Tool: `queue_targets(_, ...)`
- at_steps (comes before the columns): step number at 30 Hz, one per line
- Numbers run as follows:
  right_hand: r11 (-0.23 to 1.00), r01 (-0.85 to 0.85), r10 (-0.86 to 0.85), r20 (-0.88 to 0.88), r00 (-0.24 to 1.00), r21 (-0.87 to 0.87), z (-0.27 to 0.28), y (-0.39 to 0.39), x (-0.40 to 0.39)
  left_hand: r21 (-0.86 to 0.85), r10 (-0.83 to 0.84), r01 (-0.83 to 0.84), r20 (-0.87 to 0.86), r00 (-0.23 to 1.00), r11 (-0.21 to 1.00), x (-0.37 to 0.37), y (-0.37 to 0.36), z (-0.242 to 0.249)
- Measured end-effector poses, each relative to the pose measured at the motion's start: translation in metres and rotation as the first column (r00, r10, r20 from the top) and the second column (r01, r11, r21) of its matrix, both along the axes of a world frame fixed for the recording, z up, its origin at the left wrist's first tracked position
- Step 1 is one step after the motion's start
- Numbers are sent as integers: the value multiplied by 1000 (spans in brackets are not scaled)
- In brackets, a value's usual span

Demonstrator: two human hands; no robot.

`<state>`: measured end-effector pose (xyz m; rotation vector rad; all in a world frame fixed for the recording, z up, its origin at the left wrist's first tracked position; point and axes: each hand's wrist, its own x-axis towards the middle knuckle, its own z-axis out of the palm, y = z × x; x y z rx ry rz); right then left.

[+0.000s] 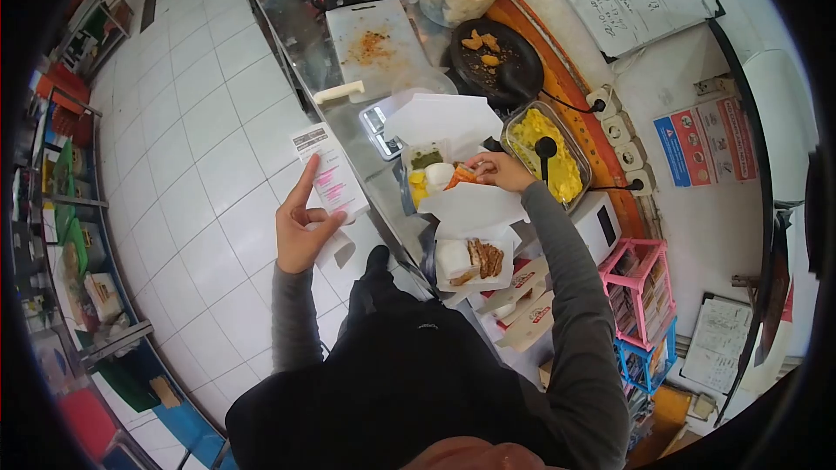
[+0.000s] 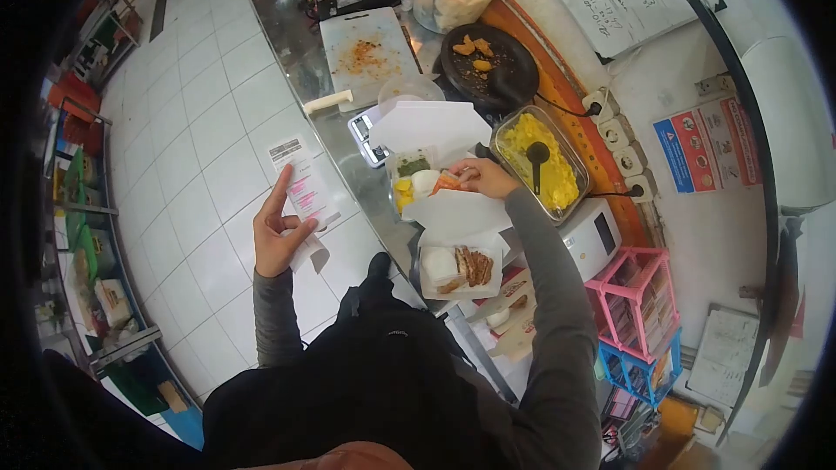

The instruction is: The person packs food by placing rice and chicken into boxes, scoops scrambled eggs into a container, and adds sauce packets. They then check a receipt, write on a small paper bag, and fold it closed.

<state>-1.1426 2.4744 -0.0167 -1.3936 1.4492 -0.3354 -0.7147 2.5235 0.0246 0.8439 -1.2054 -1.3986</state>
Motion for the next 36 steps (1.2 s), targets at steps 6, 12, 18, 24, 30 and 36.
queue_targets(6, 985, 151, -163, 141, 977, 87, 0, 10, -14, -31, -70, 71, 33, 997, 997, -20, -8, 0)
queue_targets(12, 835, 537, -544, 333, 770, 120, 9, 27, -29, -25, -109, 111, 72, 991, 994, -43, -8, 10)
queue_targets(18, 550, 835, -565, 737, 372, 0, 56, 85, -50, -25, -228, 230, 81, 970, 973, -86, -7, 37)
queue_targets(24, 399, 910, -618, 701, 357, -112, 137, 261, -114, -72, -476, 486, 122, 871, 871, -173, 30, 87)
queue_targets(30, 240, 360, -953, -148, 263, -902, 126, 532, -264, -62, -663, 680, 171, 729, 731, -268, 101, 106)
queue_targets(36, -486, 796, -696, 711, -102, -361, 157, 717, -351, -80, -717, 738, 189, 671, 670, -360, 198, 118)
